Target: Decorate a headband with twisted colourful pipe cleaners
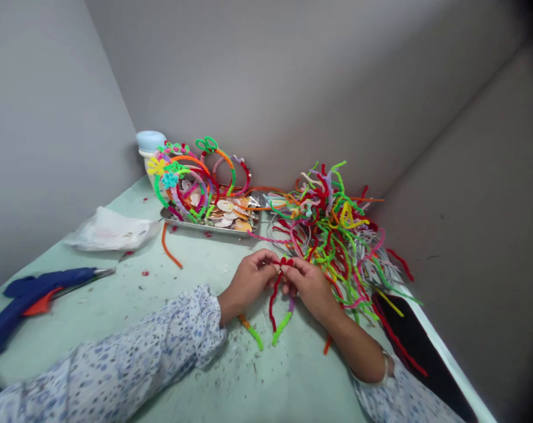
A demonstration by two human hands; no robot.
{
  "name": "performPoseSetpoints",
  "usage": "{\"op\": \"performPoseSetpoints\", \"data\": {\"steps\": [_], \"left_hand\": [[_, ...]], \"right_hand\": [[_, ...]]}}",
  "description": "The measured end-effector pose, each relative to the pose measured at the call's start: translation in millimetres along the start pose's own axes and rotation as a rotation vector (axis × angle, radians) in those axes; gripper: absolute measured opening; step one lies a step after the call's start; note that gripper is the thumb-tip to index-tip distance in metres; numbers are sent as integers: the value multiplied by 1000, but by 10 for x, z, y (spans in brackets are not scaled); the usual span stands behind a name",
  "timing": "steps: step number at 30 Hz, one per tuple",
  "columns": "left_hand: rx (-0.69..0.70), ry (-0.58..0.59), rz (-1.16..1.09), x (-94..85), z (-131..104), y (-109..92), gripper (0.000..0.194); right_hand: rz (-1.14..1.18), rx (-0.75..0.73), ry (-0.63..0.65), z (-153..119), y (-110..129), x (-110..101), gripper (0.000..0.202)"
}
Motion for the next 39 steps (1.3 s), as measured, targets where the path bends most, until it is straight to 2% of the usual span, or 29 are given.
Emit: {"op": "performPoseSetpoints", "data": {"steps": [5, 13, 24, 32, 39], "left_hand": [[14, -26, 61, 13, -9, 32, 5], [6, -35, 187, 5, 24, 119, 10], [36, -60, 99, 45, -34, 81, 7], [39, -93, 170, -7, 6, 106, 12], [65, -102, 232, -3, -1, 81, 9]], "right_hand": [[-1, 0, 2, -8, 12, 11, 17], [-8, -74, -117, -25, -58, 19, 15], [14, -58, -68, -23, -32, 25, 14], [-70, -70, -61, -20, -48, -1, 18], [-69, -161, -135, -31, -1, -11, 17]]}}
Point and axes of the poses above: each hand's wrist, its own z-axis towards the middle knuckle, its own x-axis out of the palm, y = z × x, the point moved 4 cm from there along z, towards the middle knuckle, and after that the axes turned 3 degrees about -y, right-handed, at the moved point
